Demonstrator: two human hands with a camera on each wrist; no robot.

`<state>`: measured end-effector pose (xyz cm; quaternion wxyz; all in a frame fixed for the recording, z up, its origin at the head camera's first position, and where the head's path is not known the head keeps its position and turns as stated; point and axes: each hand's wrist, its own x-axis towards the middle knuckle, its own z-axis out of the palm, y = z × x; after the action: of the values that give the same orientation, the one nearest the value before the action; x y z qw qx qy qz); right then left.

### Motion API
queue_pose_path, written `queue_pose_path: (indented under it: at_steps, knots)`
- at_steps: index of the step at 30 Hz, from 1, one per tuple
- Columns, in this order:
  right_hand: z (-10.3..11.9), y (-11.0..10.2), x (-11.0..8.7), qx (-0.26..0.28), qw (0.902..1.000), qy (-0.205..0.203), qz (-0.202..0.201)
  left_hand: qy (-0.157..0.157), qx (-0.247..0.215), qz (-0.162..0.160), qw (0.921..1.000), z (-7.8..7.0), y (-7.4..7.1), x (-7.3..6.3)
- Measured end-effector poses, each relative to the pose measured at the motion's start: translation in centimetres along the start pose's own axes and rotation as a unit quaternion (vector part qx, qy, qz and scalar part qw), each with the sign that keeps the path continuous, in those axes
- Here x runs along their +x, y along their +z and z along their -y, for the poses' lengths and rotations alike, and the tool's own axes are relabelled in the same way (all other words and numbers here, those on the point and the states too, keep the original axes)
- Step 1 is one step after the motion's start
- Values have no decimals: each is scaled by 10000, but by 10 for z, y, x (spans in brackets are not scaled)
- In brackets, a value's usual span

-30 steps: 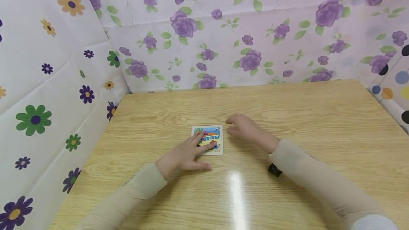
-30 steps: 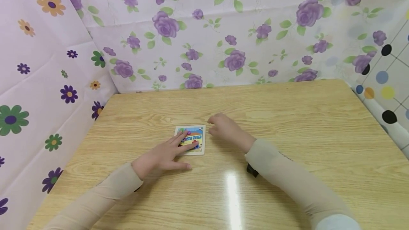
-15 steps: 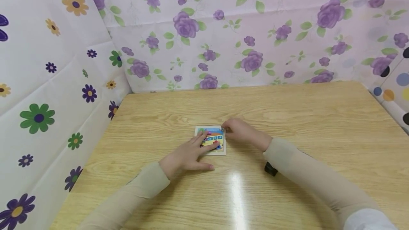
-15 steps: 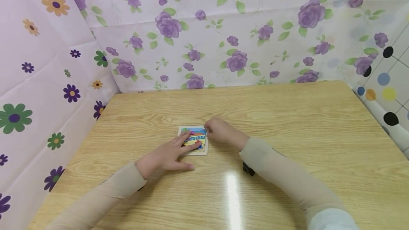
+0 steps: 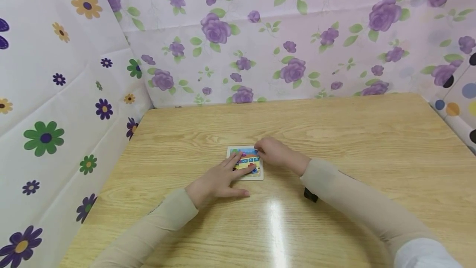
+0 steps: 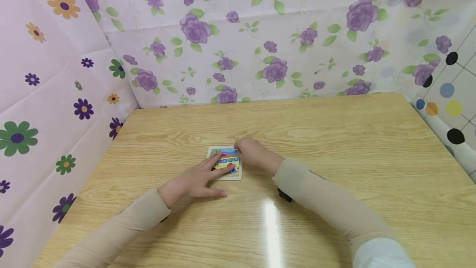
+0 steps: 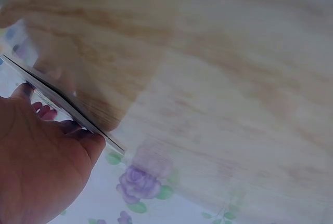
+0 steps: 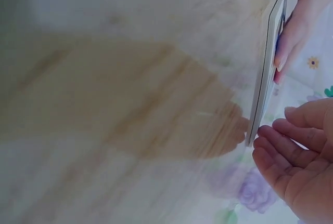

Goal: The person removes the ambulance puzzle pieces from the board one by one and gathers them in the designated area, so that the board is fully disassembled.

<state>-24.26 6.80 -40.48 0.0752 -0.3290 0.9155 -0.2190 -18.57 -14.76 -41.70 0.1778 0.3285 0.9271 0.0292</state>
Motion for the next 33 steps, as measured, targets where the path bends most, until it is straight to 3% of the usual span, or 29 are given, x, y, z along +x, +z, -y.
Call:
queue_pose_path:
  at_steps: [12, 26, 33]
  knots:
    - [9, 1, 3, -36, 9988, 482, 82, 27, -89, -19, 10000, -1, -1, 0]
    - [5, 2, 10, -161, 9985, 466, 224, 46, -28, -94, 9999, 0, -1, -2]
    - [0, 4, 14, 78, 9977, 632, 237, -26, -104, 15, 9999, -2, -1, 1]
